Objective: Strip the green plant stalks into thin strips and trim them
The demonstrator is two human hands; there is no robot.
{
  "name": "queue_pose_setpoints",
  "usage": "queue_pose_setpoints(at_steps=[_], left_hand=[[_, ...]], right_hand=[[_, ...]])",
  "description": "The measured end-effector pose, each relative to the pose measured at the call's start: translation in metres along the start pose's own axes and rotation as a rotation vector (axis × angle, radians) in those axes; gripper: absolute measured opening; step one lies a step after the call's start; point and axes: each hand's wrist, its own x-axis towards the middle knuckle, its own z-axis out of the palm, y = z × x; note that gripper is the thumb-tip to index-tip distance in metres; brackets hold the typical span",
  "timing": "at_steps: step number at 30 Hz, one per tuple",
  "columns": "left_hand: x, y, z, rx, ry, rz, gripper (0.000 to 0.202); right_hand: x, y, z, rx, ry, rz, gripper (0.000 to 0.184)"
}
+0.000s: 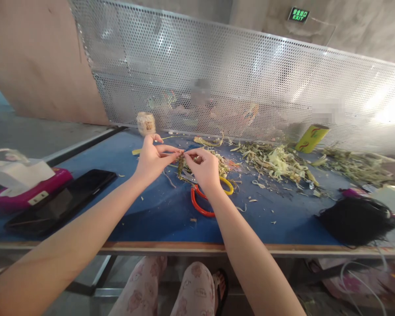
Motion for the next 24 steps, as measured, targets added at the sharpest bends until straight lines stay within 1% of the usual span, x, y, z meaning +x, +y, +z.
queue_pose_setpoints(at_steps=[3,5,8,12,14,17,21,24], left_hand=[[0.0013,0.0002,-0.0003,-0.020,0.028,0.040,0.045],[0.0022,0.0000,-0.0008,0.029,0.045,0.075,0.044],[0.0024,0.0003,-0.0017,0.156,0.045,0.138,0.038],[0.0007,0.0012,-0.0027,0.273,0.024,0.223,0.026],[-0.0003,0.0005,-0.0031,0.255,-0.013,0.213,0.027],[-0.0012,-0.0011,-0.0037,0.189,-0.065,0.166,0.033],[-0.0017,-0.0016,-0.0039,0.186,-0.076,0.163,0.035],[-0.0017,-0.0010,-0.0036,0.198,-0.087,0.183,0.034]], right_hand=[[0.0005,-0.0013,0.0005,0.049,0.031,0.021,0.016],[0.0014,-0.0012,0.0007,0.090,0.039,0.055,0.017],[0.0022,-0.0014,0.0012,0.172,0.007,0.098,0.017],[0.0024,-0.0020,0.0023,0.282,-0.060,0.109,0.014],[0.0028,-0.0012,0.0027,0.317,-0.099,0.126,0.014],[0.0042,0.0015,0.0029,0.323,-0.142,0.143,0.014],[0.0055,0.0030,0.0025,0.299,-0.127,0.141,0.014],[0.0055,0.0020,0.0028,0.327,-0.132,0.143,0.013]])
